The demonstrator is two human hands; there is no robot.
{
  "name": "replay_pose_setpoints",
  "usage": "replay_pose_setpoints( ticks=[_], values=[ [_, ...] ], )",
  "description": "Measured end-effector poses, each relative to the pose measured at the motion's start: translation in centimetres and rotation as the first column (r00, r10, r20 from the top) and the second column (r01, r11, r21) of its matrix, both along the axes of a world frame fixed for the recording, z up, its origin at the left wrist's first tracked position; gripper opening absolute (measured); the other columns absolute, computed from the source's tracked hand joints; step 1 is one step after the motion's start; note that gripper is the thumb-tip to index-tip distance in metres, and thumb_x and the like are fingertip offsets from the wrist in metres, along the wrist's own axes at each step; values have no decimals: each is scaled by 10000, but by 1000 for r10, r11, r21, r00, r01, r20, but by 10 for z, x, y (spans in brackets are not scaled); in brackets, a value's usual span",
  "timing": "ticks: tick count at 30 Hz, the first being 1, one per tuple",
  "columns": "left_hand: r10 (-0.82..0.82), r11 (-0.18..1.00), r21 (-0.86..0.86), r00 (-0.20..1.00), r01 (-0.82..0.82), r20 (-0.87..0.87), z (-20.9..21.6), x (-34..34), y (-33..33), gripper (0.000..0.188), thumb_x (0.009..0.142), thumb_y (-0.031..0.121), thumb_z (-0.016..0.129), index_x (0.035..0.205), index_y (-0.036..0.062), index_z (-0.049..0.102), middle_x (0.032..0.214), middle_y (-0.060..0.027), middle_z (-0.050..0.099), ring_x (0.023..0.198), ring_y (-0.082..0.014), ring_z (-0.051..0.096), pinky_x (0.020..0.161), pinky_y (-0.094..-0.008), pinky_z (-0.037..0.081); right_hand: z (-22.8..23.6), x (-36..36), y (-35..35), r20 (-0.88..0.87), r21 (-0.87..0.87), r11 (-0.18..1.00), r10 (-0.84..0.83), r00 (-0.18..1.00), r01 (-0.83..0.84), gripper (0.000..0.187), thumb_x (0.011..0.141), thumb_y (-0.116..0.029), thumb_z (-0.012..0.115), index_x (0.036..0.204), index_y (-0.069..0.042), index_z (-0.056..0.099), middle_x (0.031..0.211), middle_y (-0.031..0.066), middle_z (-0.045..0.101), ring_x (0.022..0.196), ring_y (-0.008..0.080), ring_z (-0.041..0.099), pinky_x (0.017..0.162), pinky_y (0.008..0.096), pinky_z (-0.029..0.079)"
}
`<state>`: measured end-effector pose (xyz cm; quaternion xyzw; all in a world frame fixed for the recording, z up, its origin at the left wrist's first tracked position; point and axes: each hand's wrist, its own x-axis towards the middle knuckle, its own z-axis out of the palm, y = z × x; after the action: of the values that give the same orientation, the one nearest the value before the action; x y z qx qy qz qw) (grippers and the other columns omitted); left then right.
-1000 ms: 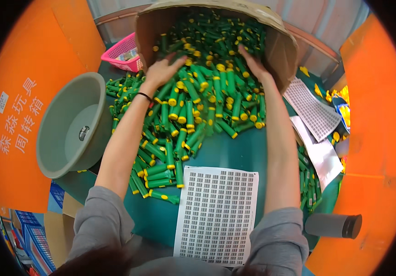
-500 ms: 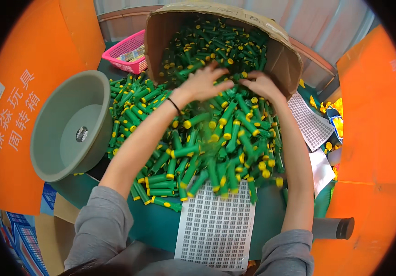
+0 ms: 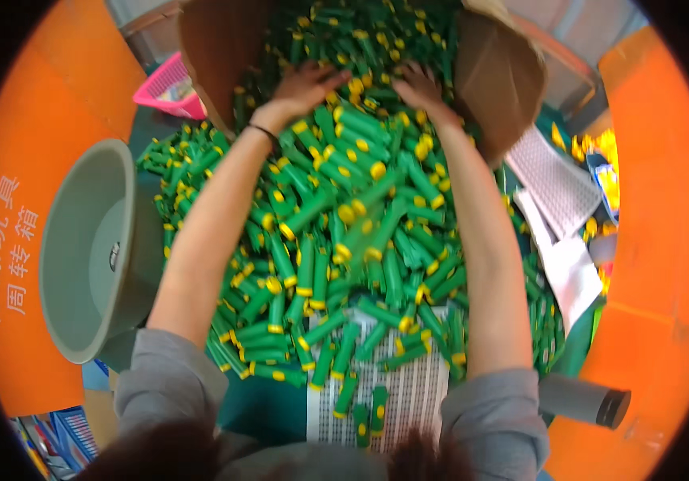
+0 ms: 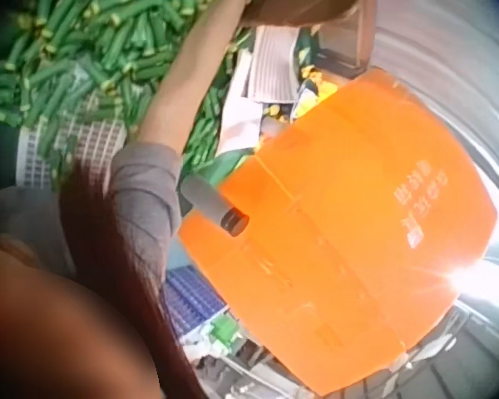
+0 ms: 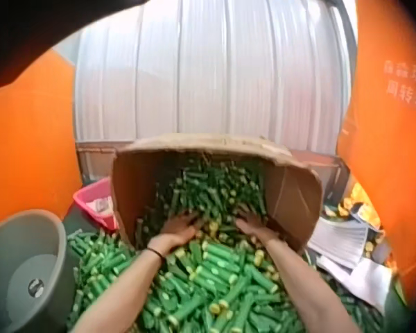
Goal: Applying small adhesive labels to plastic toy components.
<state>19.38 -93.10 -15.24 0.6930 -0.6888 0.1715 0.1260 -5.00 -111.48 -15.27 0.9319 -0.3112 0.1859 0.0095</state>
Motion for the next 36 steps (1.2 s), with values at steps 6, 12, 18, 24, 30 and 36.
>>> replay_pose_setpoints(
  ticks=[6, 12, 18, 24, 30, 36],
  values=[
    [336, 938, 83, 942, -335, 10, 52, -77, 44, 708, 977, 673, 362, 1507, 205, 407, 1520, -211, 426, 1386, -422, 418, 1156, -525, 318, 71, -48, 41, 298, 148, 988, 0, 955, -46, 366, 879, -130, 484, 1200, -44, 637, 1096, 243, 687, 1005, 381, 656, 840, 441, 511],
    [-578, 777, 48, 742, 628, -339, 88, -208, 272, 565, 850, 460, 675, 1274, 95, 598, 1364, -183, 529, 1278, -372, 493, 1067, -627, 338, 105, -145, 290, 332, 230, 880, 331, 883, -416, 497, 927, -328, 629, 1371, -115, 566, 1519, 147, 421, 1414, 380, 363, 1161, 479, 313],
    [-738, 478, 296, 561, 827, -375, 10, -242, 407, 718, 890, 624, 576, 1506, 292, 414, 1590, -69, 350, 1434, -303, 361, 1172, -651, 193, 35, -239, 447, -132, 283, 883, 423, 896, -375, 512, 886, -318, 679, 1373, -207, 568, 1573, 81, 378, 1462, 353, 306, 1191, 603, 185],
    [-785, 539, 178, 567, 823, -248, -4, -285, 366, 507, 896, 496, 635, 1318, 233, 538, 1382, -45, 510, 1355, -279, 434, 1130, -621, 280, -6, -237, 402, -111, -121, 953, 264, 958, -277, 347, 836, -295, 729, 1143, -162, 636, 1568, 25, 394, 1474, 307, 300, 1200, 593, 180],
    [-691, 702, 92, 707, 706, -153, -12, -282, 344, 423, 913, 350, 627, 1169, 20, 557, 1084, -85, 576, 1053, -230, 555, 909, -403, 423, -20, -233, 313, -136, -366, 915, 126, 983, -169, 366, 844, -255, 720, 1177, -152, 610, 1498, 24, 453, 1440, 251, 350, 1214, 552, 188],
    [-452, 863, -86, 839, 497, 304, -2, -225, 275, 488, 867, 159, 583, 1347, 95, 531, 1326, -93, 538, 1232, -229, 495, 1099, -454, 342, 4, -225, 353, 178, -124, 988, 116, 977, -94, 483, 844, -97, 705, 1308, -113, 570, 1517, 121, 419, 1423, 349, 353, 1199, 538, 198]
  ],
)
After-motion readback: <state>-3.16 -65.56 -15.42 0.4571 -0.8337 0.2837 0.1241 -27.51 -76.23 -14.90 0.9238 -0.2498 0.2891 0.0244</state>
